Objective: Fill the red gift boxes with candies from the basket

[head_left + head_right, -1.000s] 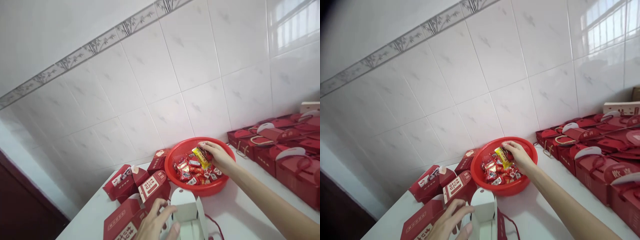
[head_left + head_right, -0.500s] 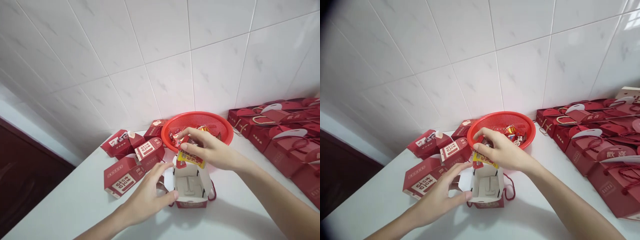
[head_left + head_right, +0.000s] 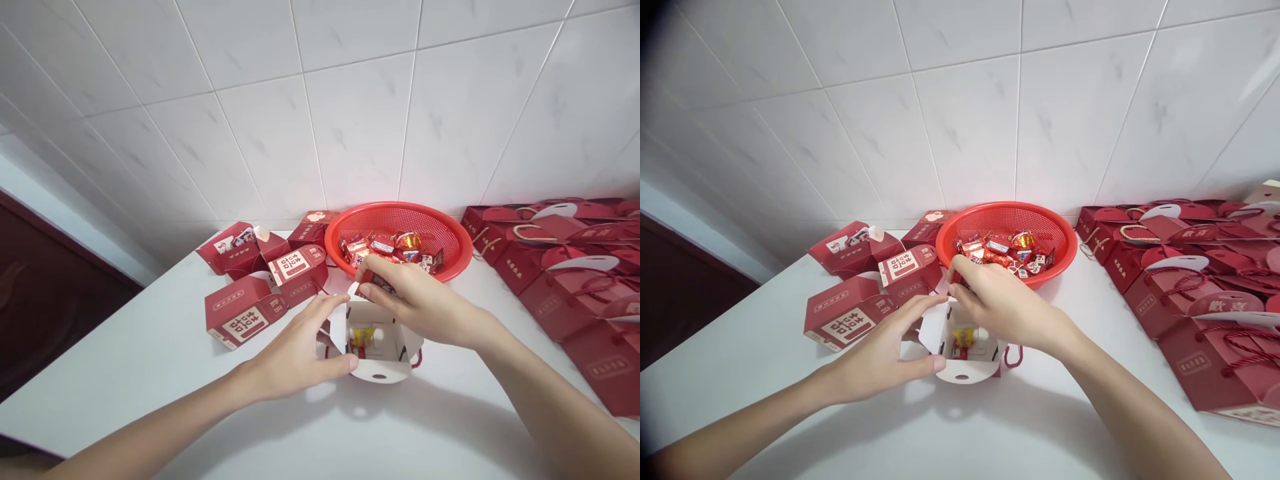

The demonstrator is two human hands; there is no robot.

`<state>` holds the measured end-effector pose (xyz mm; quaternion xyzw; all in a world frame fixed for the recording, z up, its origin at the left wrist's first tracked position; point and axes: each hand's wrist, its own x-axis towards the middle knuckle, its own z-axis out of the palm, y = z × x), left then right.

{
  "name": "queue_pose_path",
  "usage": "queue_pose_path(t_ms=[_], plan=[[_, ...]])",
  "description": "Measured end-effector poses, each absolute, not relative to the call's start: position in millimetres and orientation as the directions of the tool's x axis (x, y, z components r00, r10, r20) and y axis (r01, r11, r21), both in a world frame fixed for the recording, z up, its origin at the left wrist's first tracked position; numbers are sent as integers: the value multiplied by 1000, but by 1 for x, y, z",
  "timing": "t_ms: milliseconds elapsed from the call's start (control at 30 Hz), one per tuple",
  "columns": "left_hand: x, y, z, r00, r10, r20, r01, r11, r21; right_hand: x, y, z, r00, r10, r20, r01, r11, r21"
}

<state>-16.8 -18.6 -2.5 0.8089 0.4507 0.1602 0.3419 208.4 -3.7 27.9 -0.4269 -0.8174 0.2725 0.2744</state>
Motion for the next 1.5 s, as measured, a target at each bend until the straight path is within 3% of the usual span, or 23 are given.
queue_pose_path(t_ms=[233,567,800,1000,1300,1500], plan=[[-17,-19,-4,561,827,-26,606,-389,694,210,-5,30,-544,819,183,523,502,-689],[-14,-24,-3,610,792,32,583,-476,658,238,-14,54,-518,807,284,597,579,-555],[-12,-29,0,654,753,74,562,-549,618,257,-39,41,-416,901,123,814,429,-391],[-12,-36,-1,671,741,43,580,-559,593,264,-67,19,-449,893,37,766,406,-499],[-12,-36,-7,648,756,85,567,-555,608,259,-77,-3,-471,840,269,564,521,-641],[-10,-35,-9,745,653,135,459,-649,607,246,-72,-24,-490,774,401,539,630,-559]])
